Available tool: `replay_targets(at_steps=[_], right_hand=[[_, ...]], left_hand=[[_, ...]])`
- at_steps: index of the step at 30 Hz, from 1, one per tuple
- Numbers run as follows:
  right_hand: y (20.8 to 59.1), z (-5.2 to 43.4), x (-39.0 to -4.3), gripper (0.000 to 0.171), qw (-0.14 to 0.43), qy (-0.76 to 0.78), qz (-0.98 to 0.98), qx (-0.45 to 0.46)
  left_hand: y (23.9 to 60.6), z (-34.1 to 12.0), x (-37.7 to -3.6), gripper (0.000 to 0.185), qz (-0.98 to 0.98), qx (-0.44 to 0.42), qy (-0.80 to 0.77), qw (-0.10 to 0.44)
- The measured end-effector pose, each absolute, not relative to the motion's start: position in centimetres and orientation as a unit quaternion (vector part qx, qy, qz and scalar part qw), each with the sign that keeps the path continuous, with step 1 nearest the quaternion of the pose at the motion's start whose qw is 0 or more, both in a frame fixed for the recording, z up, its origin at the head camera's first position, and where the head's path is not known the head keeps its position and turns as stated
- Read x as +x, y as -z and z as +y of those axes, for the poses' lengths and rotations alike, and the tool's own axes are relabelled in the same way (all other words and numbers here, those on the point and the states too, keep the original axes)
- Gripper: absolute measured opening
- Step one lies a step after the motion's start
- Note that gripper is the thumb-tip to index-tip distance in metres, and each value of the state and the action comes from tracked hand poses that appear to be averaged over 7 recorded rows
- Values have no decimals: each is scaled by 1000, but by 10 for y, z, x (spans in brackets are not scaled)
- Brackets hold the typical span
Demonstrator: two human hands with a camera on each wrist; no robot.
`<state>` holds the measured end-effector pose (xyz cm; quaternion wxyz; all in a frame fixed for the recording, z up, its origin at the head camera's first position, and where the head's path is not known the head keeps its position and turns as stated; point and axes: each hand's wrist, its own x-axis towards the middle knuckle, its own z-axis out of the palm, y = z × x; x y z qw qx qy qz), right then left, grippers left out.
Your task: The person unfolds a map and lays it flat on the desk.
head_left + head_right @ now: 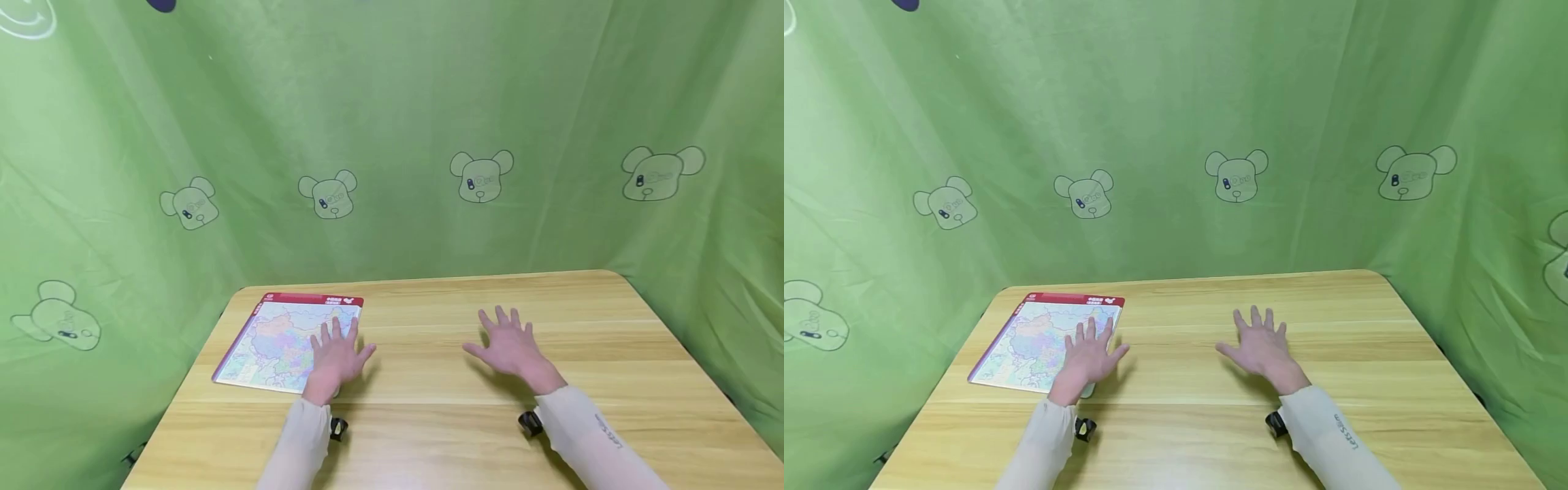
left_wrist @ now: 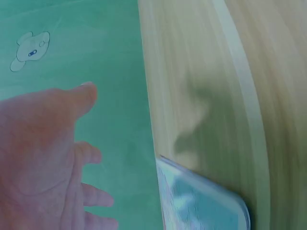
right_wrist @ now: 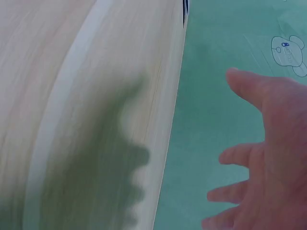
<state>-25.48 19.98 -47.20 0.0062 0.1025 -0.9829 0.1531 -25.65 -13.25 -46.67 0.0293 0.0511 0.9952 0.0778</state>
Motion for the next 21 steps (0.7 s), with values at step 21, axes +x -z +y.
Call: replay_targets(at_steps=[21], right_hand=[[480,131,-255,70,-1,-138,-960,242]], left_hand=[[482,-243,-259,72,993,46,-96,45]])
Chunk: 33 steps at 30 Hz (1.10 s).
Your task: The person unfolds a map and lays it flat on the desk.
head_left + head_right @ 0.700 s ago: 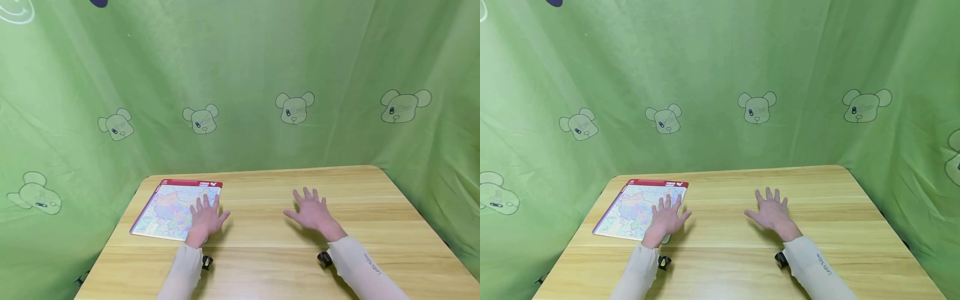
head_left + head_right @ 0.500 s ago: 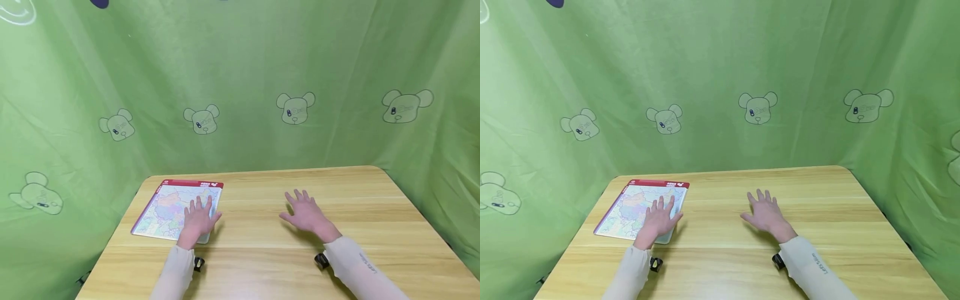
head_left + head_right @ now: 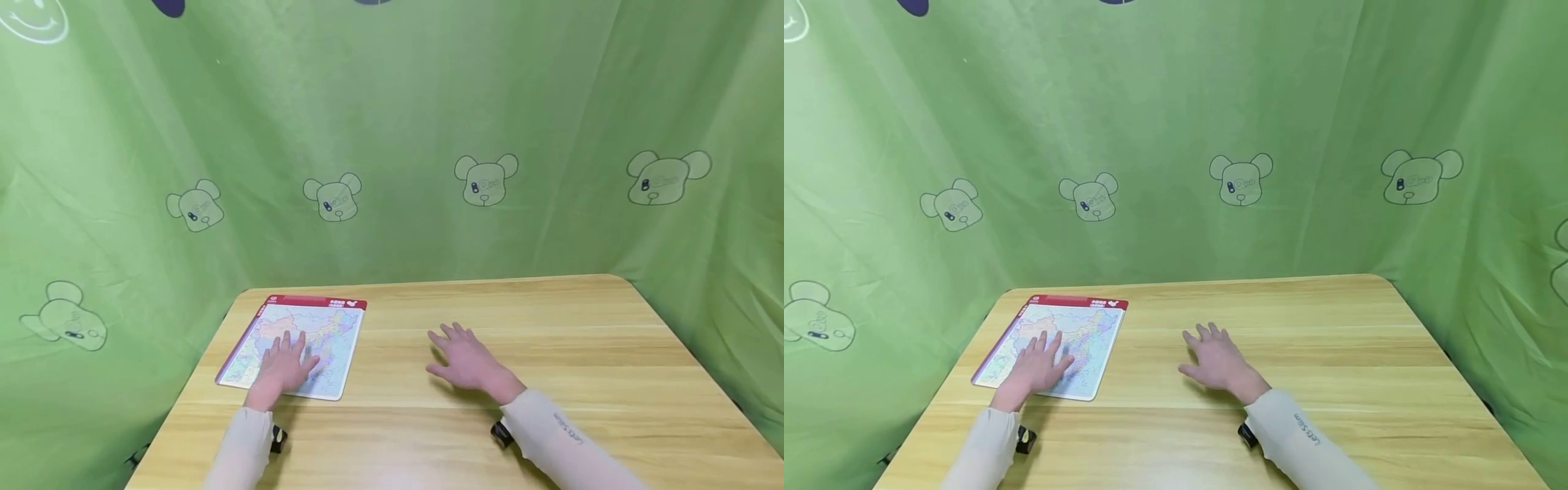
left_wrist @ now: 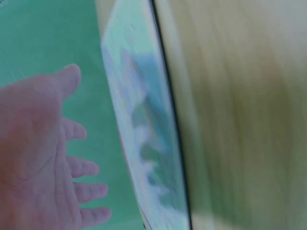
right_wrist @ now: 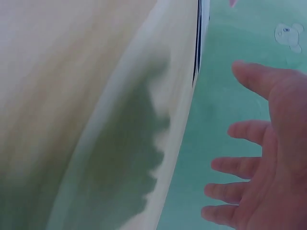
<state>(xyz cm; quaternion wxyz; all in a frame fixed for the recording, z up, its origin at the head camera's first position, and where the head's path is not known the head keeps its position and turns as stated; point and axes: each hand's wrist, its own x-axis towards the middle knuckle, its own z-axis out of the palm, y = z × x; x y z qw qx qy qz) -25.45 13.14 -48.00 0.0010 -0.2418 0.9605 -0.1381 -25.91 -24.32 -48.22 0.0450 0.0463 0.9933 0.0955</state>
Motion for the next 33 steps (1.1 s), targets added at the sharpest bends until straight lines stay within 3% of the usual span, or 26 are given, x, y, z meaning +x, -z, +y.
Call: replay_targets(at_steps=[33], right_hand=[[493,23,-247,64,54,86,933,-344]], left_hand=[[502,-345,-261,63,990,79,-114,14]])
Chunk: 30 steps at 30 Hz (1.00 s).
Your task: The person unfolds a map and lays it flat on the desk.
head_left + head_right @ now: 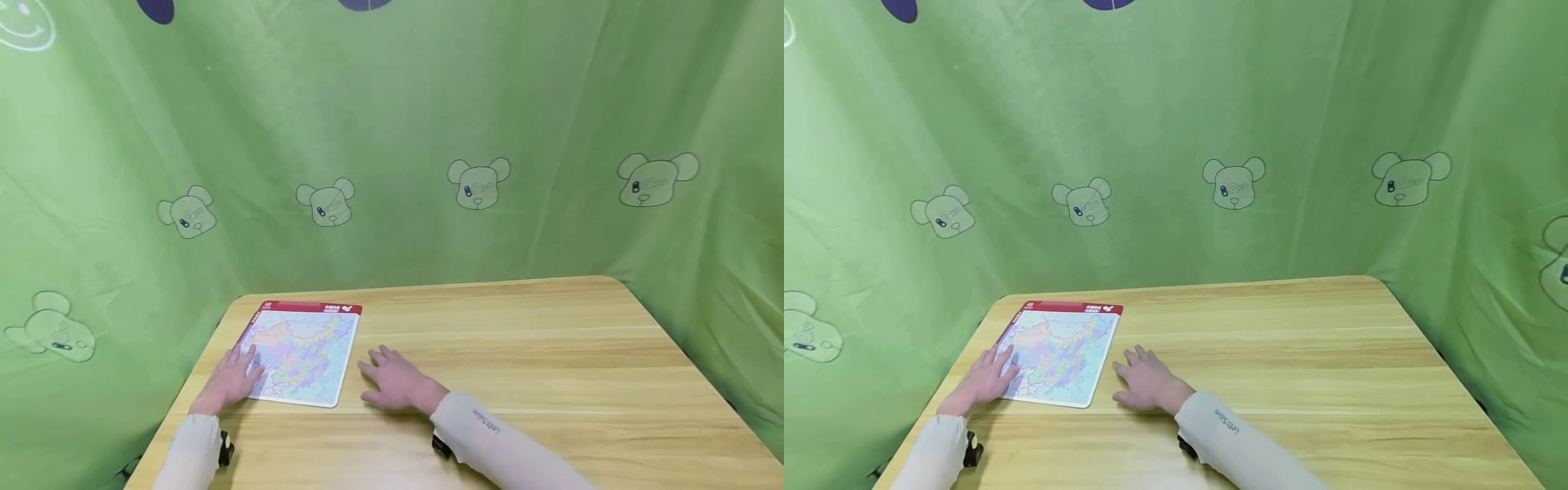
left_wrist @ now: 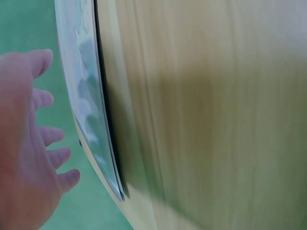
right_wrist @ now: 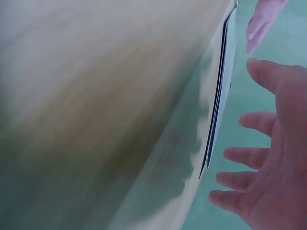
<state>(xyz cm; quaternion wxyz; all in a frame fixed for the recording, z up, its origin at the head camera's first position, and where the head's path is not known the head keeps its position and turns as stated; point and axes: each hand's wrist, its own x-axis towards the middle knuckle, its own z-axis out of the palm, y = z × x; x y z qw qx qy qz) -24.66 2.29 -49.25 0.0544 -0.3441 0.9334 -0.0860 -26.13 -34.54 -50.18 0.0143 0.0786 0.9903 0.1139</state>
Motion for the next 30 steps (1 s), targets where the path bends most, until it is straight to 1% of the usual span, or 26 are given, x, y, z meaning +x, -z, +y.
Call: replay_targets(at_steps=[9,18,30], right_hand=[[490,-4,-244,60,48,64,924,-375],[500,-23,-247,60,46,45,919,-388],[508,-35,-251,56,72,56,915,-392]], left_hand=[[502,-361,-259,63,988,74,-132,21],[503,-367,-259,66,989,65,-129,37],[502,-373,-257,65,988,64,-129,50]])
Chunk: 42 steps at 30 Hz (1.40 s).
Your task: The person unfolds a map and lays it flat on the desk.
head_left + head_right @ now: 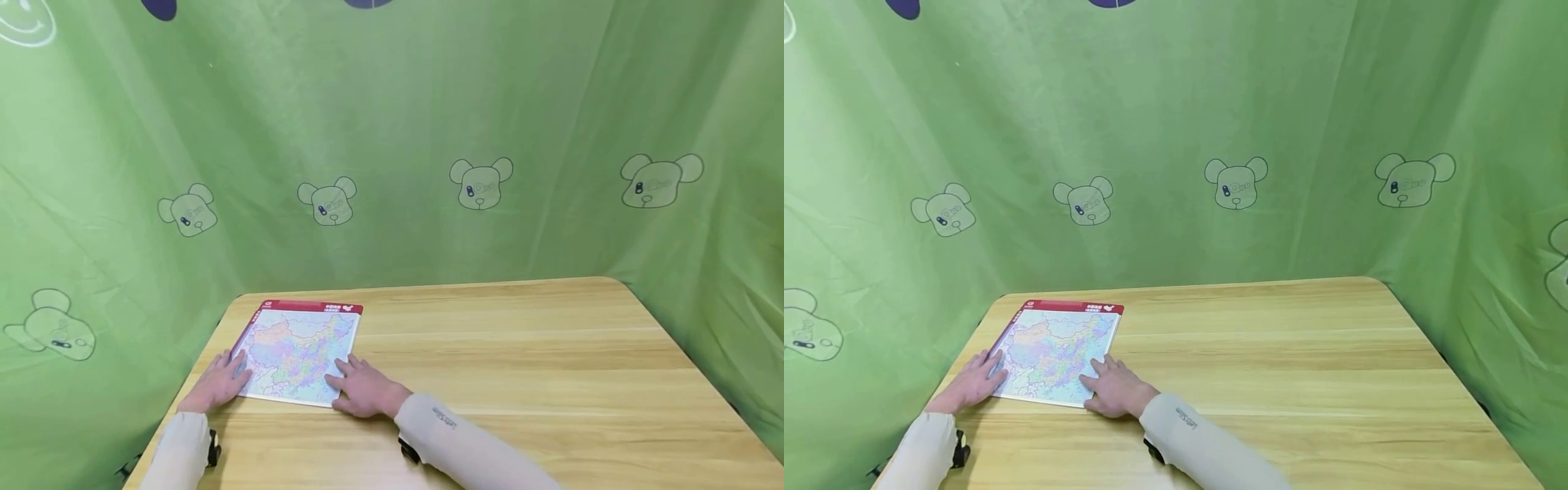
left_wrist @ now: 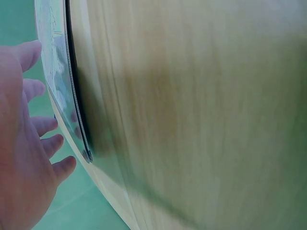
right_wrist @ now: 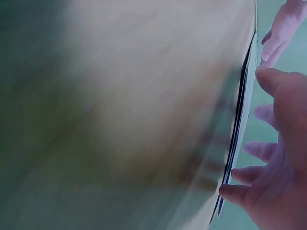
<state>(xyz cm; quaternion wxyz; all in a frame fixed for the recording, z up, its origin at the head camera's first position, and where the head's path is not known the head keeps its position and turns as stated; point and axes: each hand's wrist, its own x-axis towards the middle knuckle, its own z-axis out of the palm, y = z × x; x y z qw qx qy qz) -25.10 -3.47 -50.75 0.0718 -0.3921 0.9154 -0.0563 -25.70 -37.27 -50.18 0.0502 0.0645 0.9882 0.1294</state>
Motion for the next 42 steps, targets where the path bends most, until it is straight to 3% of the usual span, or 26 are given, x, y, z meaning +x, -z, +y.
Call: replay_targets(at_steps=[42], right_hand=[[502,-20,-250,54,84,-20,912,-400]], left_hand=[[508,-347,-254,62,985,72,-130,84]])
